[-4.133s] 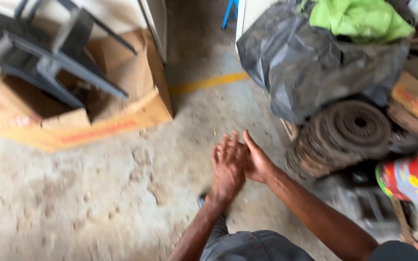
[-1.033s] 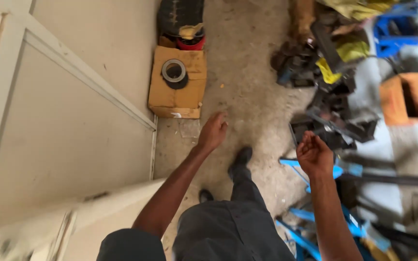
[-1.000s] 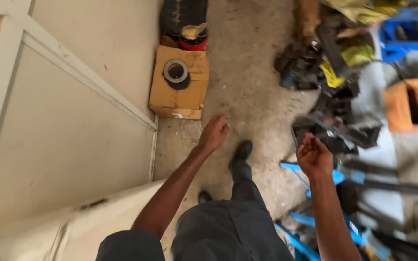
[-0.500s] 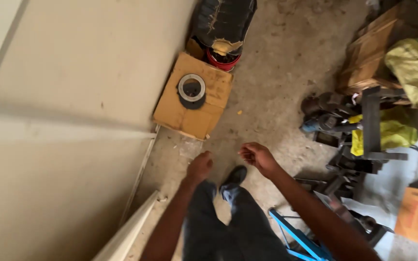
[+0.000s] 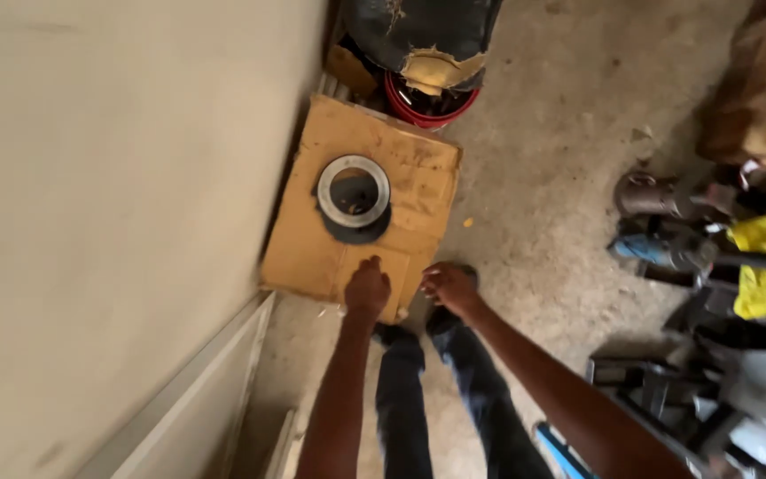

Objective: Inspecting and cleaning gears and mechanical components of a red tractor and selecting tools and parts from storage.

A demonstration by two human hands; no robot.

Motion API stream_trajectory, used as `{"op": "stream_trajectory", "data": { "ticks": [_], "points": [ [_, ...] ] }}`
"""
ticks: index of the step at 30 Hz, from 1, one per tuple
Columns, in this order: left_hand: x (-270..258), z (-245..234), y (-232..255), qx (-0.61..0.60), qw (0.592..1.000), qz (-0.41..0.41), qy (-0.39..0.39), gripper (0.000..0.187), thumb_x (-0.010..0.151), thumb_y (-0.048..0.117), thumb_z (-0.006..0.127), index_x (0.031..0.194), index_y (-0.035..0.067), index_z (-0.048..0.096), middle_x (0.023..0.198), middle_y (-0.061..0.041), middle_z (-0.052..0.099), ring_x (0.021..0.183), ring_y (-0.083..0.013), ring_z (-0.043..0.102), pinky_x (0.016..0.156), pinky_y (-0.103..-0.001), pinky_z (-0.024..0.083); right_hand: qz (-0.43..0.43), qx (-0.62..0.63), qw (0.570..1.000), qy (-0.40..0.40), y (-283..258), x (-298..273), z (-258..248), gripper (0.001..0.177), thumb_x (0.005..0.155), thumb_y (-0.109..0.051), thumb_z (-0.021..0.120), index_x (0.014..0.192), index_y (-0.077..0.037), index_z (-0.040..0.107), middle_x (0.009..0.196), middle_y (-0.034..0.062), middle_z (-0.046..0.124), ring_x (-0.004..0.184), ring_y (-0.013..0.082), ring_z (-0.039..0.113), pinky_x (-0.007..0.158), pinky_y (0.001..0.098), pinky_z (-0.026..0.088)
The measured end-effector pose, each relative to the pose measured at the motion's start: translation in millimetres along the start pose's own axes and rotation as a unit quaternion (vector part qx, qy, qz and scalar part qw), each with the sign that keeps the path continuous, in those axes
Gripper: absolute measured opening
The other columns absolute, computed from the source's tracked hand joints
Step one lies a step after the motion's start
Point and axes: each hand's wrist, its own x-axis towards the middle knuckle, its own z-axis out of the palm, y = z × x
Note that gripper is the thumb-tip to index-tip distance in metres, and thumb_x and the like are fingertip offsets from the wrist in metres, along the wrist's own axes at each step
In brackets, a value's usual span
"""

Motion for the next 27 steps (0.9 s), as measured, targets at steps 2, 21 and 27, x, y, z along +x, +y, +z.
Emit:
{"op": "stream_trajectory", "data": {
  "ticks": [2, 21, 27],
  "points": [
    [44, 19, -20, 0.061, 0.996, -0.014, 0.063, 0.04, 0.091, 0.023, 0.062, 0.129, 0.011, 0.055, 0.124, -0.015, 0.061, 0.104, -0.0374, 0.066, 0.084, -0.052, 0.056, -0.024, 0.009, 0.997, -0.071, 42, 55, 3, 0.023, 0.11, -0.018, 0.064, 0.121, 0.002, 0.059, 0.091, 0.0117, 0.06, 0.074, 0.02, 0.049, 0.059, 0.0358, 0.039],
    [119, 49, -26, 0.005, 0.978, 0.001, 0.207, 0.046, 0.087, 0.012, 0.067, 0.13, 0.007, 0.053, 0.14, -0.017, 0.052, 0.115, -0.0375, 0.061, 0.082, -0.044, 0.059, 0.017, 0.108, 0.994, 0.017, -25, 197, 56, 0.03, 0.092, -0.022, 0.077, 0.114, -0.003, 0.07, 0.088, 0.0007, 0.058, 0.077, 0.0142, 0.052, 0.069, 0.0326, 0.044],
    [98, 7, 3, -0.039, 0.977, -0.019, 0.209, 0.077, 0.084, 0.032, 0.076, 0.147, 0.002, 0.043, 0.143, -0.02, 0.05, 0.121, -0.0409, 0.055, 0.097, -0.052, 0.049, 0.012, 0.16, 0.986, 0.032, -56, 158, 77, 0.02, 0.088, -0.019, 0.077, 0.094, -0.007, 0.062, 0.08, 0.0, 0.061, 0.071, 0.0122, 0.059, 0.068, 0.0297, 0.051]
  ]
}}
